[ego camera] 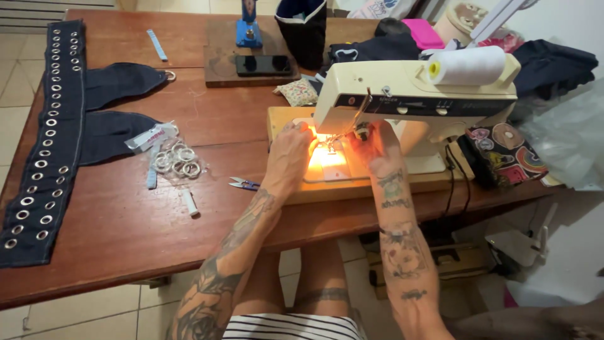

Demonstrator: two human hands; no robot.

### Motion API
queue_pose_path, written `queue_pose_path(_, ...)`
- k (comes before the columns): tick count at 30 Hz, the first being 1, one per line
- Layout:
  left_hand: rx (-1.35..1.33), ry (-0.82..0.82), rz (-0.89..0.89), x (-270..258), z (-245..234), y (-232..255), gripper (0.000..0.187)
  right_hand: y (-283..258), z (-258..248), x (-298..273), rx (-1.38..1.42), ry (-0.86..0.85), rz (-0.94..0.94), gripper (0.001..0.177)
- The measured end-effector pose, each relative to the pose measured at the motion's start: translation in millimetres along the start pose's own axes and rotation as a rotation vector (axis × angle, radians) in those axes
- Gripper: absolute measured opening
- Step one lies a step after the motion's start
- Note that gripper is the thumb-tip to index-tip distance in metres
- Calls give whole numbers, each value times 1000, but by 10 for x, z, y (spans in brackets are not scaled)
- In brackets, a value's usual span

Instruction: Sewing a small blue fabric strap with a metal ring using a sewing machine

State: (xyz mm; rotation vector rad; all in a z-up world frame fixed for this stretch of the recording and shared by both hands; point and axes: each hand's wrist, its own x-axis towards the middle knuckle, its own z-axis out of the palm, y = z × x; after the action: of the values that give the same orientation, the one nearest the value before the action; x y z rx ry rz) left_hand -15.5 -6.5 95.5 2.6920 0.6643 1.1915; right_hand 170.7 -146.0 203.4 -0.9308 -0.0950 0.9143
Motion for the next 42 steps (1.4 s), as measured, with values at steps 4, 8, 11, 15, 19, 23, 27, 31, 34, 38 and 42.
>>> queue_pose_path(4,15,-11,-31,-73,55,4,37,48,68,183,191,-15,1,29)
queue_pose_path(8,-27,-10,-64,-100,18,55,36,49,-73,90,-20,-12,-45,36)
queue_pose_path(11,-47,-2,-69,-107,161,-84,33,36,-55,123,-208,-47,-91,43)
queue_pose_path(15,7,-4,-76,-95,265,-145,36,222,-429,702,6,-143,-111,46)
queue_pose_path(19,-20,-15,-26,-54,115,-26,35,133,-253,372,33,-61,-76,36)
queue_pose_path(23,23,-31,-12,-82,126,-85,33,-81,51,-30,-456,-165,-176,40)
queue_pose_path(27,50,-53,-32,-77,91,-56,31,84,-744,919,-345,-263,-92,53)
queue_pose_path(31,-127,-91,-148,-146,272,-89,34,246,-858,1100,-162,-104,-93,43)
queue_pose_path(34,60,-17,-51,-107,326,-171,34,28,-225,482,-255,-46,-94,40)
queue_pose_path(38,3,-17,-11,-128,299,-149,37,45,-448,660,-199,7,-55,41)
queue_pose_path(42,4,-11,-18,-122,375,-209,35,26,-326,428,-87,65,25,32)
